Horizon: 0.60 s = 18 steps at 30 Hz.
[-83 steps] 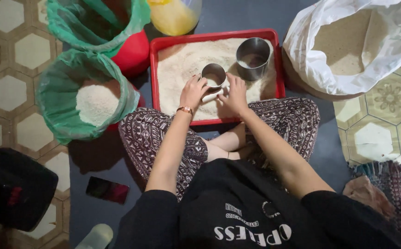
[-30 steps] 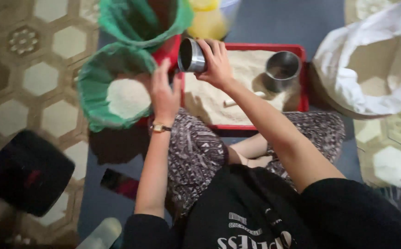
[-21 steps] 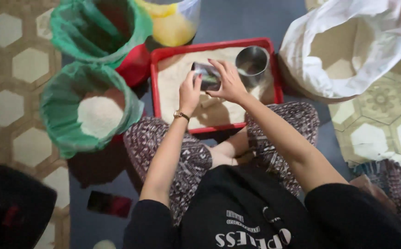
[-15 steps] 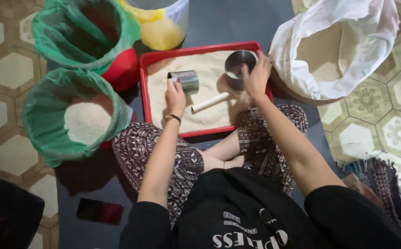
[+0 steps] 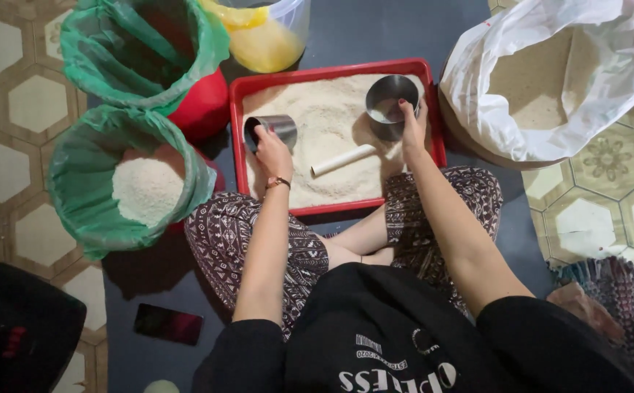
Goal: A person sitting on the floor scoops rice from a red tray into green and white bags using small metal cups.
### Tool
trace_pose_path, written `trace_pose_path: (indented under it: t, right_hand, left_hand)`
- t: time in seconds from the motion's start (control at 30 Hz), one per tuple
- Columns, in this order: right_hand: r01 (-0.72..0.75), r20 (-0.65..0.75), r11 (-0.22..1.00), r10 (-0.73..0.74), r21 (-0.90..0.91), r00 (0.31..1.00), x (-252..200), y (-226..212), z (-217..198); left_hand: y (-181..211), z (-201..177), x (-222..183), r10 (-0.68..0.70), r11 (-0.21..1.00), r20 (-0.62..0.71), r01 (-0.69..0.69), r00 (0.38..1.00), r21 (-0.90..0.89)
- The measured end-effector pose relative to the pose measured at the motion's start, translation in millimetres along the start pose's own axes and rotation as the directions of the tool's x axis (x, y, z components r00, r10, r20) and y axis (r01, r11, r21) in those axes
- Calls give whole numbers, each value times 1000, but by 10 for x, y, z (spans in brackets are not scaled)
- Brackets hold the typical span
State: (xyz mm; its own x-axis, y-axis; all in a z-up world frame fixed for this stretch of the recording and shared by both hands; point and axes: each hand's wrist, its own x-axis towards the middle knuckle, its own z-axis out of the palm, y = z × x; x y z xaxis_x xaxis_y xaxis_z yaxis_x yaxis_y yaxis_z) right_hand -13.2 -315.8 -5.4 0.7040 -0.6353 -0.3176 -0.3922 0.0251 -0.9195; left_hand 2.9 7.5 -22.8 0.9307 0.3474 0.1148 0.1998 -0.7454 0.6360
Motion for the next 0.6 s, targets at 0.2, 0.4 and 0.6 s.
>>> trace_pose_path:
  t: [0.2, 0.4, 0.6]
  right_hand:
    - [311, 141, 936, -290, -163, 947, -235, -165, -75]
    - [158, 131, 929, -121, -334, 984, -389, -329, 188]
    - [303, 143, 800, -268, -517, 953, -442, -478, 285]
  left_hand:
    - [119, 260, -126, 206, 978, 182, -210, 962, 5]
    - [652, -322, -416, 181, 948, 390, -55, 903, -313]
    - [531, -259, -256, -125, 943, 354, 223, 927, -249]
